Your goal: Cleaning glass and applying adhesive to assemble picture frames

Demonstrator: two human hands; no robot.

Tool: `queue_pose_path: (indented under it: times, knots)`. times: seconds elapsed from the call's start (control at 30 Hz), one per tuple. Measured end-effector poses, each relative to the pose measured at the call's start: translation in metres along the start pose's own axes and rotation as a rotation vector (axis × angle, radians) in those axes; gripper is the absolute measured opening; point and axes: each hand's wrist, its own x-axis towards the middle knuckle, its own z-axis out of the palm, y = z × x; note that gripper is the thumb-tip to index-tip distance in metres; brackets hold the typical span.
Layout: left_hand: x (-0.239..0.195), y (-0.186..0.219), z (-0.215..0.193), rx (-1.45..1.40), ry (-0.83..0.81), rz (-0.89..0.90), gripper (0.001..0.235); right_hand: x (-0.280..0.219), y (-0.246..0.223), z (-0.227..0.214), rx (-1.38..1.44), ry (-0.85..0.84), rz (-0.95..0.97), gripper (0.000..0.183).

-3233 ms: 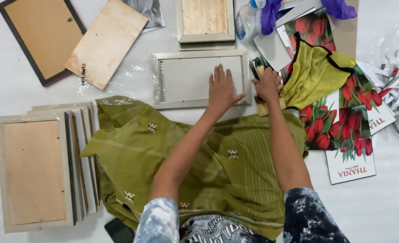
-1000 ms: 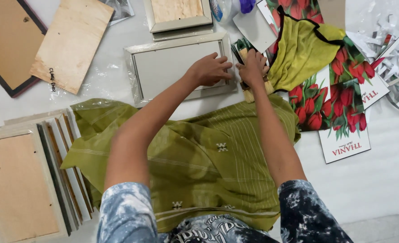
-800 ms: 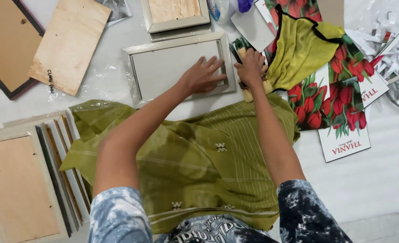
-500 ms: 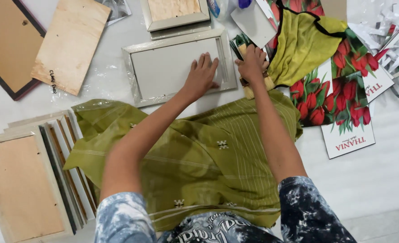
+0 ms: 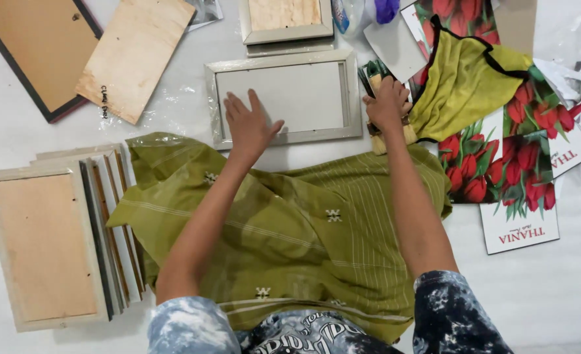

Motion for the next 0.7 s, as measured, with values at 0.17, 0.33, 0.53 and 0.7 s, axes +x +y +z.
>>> queue_pose_path:
  times: [0.17,0.33,0.53,0.7]
  knots:
    - [-0.002,-0.002,0.006,-0.081,0.085,-0.145,0.116,-0.004,0.0,-0.003,0.047,-0.008,-0.022,0.048]
    - [0.008,0.001,0.011,-0.067,0.143,-0.14,0.113,-0.005,-0.002,-0.008,0.05,-0.023,-0.057,0.047]
    - [0.039,-0.003,0.031,-0.2,0.115,-0.221,0.127,-0.011,-0.004,-0.009,0.072,0.002,-0.052,0.047]
    - [0.047,-0.001,0.039,-0.141,0.111,-0.23,0.127,-0.007,0.002,-0.001,0.069,0.013,-0.053,0.049]
